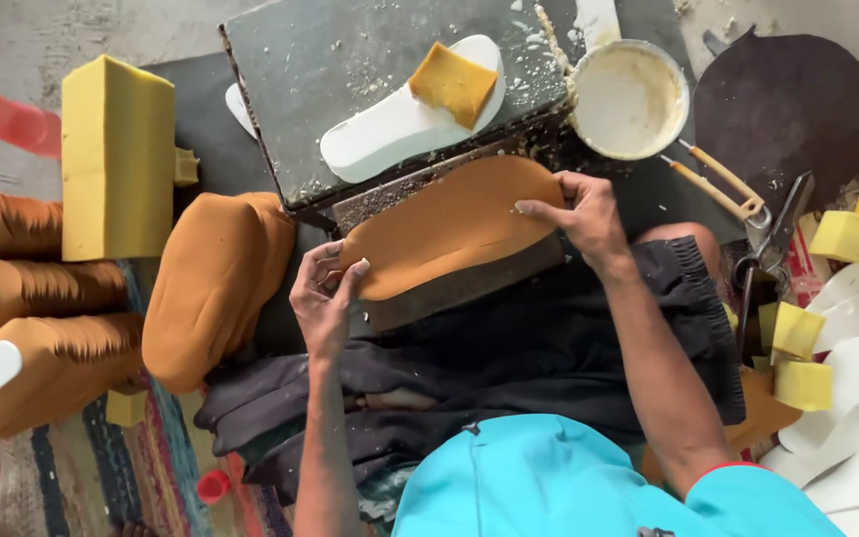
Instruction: The person sits on the floor of a workshop and assembles foam sandal components. They dab glue from a bowl onto a white insole using a sponge, then pick up a brown foam sole, align the insole onto it, and press the pieces together, repeating the cycle for additional soles.
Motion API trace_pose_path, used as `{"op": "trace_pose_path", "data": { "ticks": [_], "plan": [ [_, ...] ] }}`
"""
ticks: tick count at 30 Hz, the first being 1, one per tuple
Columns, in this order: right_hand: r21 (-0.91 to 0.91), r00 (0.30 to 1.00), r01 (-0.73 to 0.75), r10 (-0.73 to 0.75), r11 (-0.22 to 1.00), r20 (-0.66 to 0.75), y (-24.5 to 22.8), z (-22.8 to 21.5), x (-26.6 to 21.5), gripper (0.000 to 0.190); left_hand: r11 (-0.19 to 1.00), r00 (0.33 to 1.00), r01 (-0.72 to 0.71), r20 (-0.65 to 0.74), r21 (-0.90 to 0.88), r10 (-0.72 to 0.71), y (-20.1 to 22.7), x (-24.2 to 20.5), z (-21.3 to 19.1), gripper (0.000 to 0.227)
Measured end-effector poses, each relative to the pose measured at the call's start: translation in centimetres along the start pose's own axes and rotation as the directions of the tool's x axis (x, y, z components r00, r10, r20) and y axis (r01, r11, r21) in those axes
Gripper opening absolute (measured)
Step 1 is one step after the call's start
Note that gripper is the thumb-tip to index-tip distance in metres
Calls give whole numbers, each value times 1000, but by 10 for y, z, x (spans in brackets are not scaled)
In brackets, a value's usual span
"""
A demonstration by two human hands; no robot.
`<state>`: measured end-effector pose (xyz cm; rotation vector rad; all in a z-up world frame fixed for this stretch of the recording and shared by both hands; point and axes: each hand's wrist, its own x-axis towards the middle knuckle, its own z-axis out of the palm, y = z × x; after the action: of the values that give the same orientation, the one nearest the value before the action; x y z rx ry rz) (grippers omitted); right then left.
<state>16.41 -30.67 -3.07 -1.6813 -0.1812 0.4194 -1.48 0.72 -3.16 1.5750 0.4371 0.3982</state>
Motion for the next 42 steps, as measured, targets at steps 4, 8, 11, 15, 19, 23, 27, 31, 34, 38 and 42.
{"op": "trace_pose_path", "data": {
  "ticks": [4,8,11,15,19,23,27,31,34,38,42],
  "plan": [
    [-304,996,71,-86,950,-36,52,3,11,37,984,989,126,-98,128,-114,-25,3,2,34],
    [-180,969,6,-50,984,-242,75,-11,-9,44,960,996,31,-91,278,-6,-52,-1,-10,25],
    [300,946,44,57,953,-319,90,-34,-52,32,904,975,-142,-99,404,198,-26,-2,-16,29],
    [336,923,205,-67,919,-380,44,-26,-49,19,762,879,-306,-137,571,456,24,30,-20,25],
    [-297,756,494,-572,817,-318,-87,39,5,26,471,720,-609,195,638,666,81,86,2,33],
    [-637,620,605,-785,478,0,-83,62,91,47,258,713,-637,428,726,555,65,116,15,43],
    [-596,703,554,-710,581,-39,-32,25,81,29,388,827,-520,335,761,452,33,128,18,41],
    [544,971,162,-36,824,-236,18,-36,27,45,334,776,-546,313,769,547,61,125,19,38],
    [582,925,165,80,796,-371,34,-83,1,45,457,846,-526,389,717,365,68,130,23,36],
    [-153,812,273,-312,950,-493,-5,-101,19,39,382,853,-512,402,769,333,70,129,19,44],
    [-812,750,138,-595,567,-288,49,-119,94,26,404,822,-549,387,732,417,83,123,21,41]
  ]
}}
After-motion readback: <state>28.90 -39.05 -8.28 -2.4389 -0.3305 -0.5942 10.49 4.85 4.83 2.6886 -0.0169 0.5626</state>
